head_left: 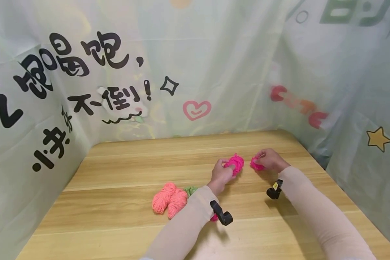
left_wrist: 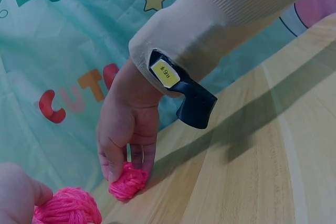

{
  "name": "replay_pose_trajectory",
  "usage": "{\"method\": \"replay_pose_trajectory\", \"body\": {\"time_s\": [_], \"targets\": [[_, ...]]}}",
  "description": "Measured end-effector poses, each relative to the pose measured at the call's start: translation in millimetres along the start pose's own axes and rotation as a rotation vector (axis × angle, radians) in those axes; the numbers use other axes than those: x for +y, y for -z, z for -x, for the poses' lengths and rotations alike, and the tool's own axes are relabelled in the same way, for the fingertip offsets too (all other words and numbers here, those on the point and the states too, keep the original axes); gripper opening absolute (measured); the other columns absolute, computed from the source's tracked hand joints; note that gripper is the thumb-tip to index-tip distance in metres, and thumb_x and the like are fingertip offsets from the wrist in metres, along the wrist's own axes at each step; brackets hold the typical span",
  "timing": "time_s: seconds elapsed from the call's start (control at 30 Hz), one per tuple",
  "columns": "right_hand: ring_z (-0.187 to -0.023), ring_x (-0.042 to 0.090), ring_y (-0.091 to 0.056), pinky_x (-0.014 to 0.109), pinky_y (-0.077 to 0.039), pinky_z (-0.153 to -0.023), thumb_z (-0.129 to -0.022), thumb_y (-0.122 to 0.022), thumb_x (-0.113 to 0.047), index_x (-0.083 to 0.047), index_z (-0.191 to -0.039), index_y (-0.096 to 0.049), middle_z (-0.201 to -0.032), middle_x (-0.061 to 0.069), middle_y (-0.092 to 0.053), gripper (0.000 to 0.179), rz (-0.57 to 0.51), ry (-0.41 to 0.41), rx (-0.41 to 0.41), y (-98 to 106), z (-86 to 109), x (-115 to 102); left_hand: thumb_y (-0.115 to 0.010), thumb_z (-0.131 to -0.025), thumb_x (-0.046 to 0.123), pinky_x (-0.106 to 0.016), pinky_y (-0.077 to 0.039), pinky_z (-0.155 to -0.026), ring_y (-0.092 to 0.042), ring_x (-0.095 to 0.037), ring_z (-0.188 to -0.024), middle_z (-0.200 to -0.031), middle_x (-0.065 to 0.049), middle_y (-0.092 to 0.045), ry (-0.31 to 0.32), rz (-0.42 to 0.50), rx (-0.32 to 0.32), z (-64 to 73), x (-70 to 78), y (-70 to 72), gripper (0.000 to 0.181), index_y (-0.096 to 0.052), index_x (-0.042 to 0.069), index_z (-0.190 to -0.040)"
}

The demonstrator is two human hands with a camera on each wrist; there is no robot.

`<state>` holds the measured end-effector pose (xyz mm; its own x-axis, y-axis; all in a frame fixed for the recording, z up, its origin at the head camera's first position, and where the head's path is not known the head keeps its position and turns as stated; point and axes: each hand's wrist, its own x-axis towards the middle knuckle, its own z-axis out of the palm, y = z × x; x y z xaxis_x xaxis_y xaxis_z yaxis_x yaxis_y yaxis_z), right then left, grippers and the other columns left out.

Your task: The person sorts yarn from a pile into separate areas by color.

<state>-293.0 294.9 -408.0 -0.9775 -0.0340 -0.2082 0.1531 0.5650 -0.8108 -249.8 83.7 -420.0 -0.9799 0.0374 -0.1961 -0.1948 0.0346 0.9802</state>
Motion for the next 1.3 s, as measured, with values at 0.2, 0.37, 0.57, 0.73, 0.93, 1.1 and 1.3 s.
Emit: {"method": "replay_pose_trajectory", "body": {"time_s": [0.2, 0.37, 0.57, 0.73, 0.93, 1.1, 1.3], "targets": [[-0.076, 0.015, -0.061, 0.029, -0.057, -0.065, -0.092, -0.065, -0.006, 0.009, -0.106, -0.058, -0.102, 0.021, -0.061, 0.023, 0.087, 0.01, 0.042, -1.3, -1.8, 0.9, -0.062, -0.092, 0.008, -0.031, -0.057, -0.069, -0.063, -0.017, -0.077, -0.097, -0.007, -0.058, 0.001, 0.016, 0.007, -1.0, -0.2, -2.5, 0.023, -0.058, 0.009, -0.115], [-0.075, 0.016, -0.06, 0.028, -0.056, -0.063, -0.092, -0.065, -0.006, 0.01, -0.108, -0.059, -0.097, 0.019, -0.062, 0.023, 0.129, 0.004, 0.058, -1.9, -2.7, 2.2, -0.061, -0.089, 0.003, -0.033, -0.057, -0.071, -0.063, -0.018, -0.079, -0.101, -0.008, -0.058, -0.006, 0.049, -0.001, -1.5, -1.1, -6.7, 0.027, -0.059, 0.008, -0.115], [-0.074, 0.015, -0.059, 0.027, -0.054, -0.062, -0.091, -0.065, -0.005, 0.01, -0.108, -0.061, -0.094, 0.017, -0.061, 0.023, 0.143, -0.018, 0.075, -1.2, -2.1, 2.8, -0.061, -0.086, -0.001, -0.03, -0.056, -0.069, -0.061, -0.018, -0.082, -0.101, -0.007, -0.058, -0.031, 0.061, 0.006, -2.2, -3.5, -12.6, 0.03, -0.059, 0.008, -0.114], [-0.071, 0.014, -0.058, 0.026, -0.054, -0.06, -0.09, -0.065, -0.003, 0.01, -0.108, -0.06, -0.091, 0.015, -0.06, 0.023, 0.12, -0.043, 0.084, -2.8, -2.7, 2.6, -0.066, -0.085, -0.001, -0.03, -0.054, -0.071, -0.059, -0.019, -0.087, -0.098, -0.005, -0.058, -0.058, 0.022, 0.042, -3.7, -7.0, -17.6, 0.029, -0.06, 0.009, -0.111], [-0.071, 0.015, -0.06, 0.027, -0.056, -0.061, -0.09, -0.064, 0.0, 0.01, -0.11, -0.059, -0.092, 0.016, -0.061, 0.023, 0.078, -0.075, 0.082, -5.1, -2.7, 0.3, -0.073, -0.084, 0.007, -0.033, -0.052, -0.08, -0.058, -0.02, -0.094, -0.099, -0.004, -0.059, -0.058, -0.005, 0.069, -7.6, -12.3, -23.2, 0.031, -0.059, 0.012, -0.111], [-0.072, 0.015, -0.062, 0.029, -0.057, -0.064, -0.091, -0.065, -0.003, 0.01, -0.11, -0.059, -0.097, 0.018, -0.061, 0.023, 0.047, -0.096, 0.072, -4.4, -4.0, -0.7, -0.076, -0.083, 0.009, -0.035, -0.05, -0.084, -0.057, -0.02, -0.094, -0.097, -0.003, -0.058, -0.059, -0.035, 0.087, -8.3, -13.6, -28.0, 0.032, -0.058, 0.013, -0.11], [-0.07, 0.015, -0.061, 0.029, -0.057, -0.062, -0.091, -0.065, -0.002, 0.008, -0.105, -0.061, -0.092, 0.015, -0.061, 0.018, 0.07, -0.105, 0.072, -3.6, -6.5, -0.6, -0.069, -0.084, 0.007, -0.034, -0.051, -0.084, -0.057, -0.019, -0.096, -0.104, -0.004, -0.06, -0.047, -0.015, 0.1, -8.0, -10.5, -34.0, 0.03, -0.06, 0.009, -0.112]]}}
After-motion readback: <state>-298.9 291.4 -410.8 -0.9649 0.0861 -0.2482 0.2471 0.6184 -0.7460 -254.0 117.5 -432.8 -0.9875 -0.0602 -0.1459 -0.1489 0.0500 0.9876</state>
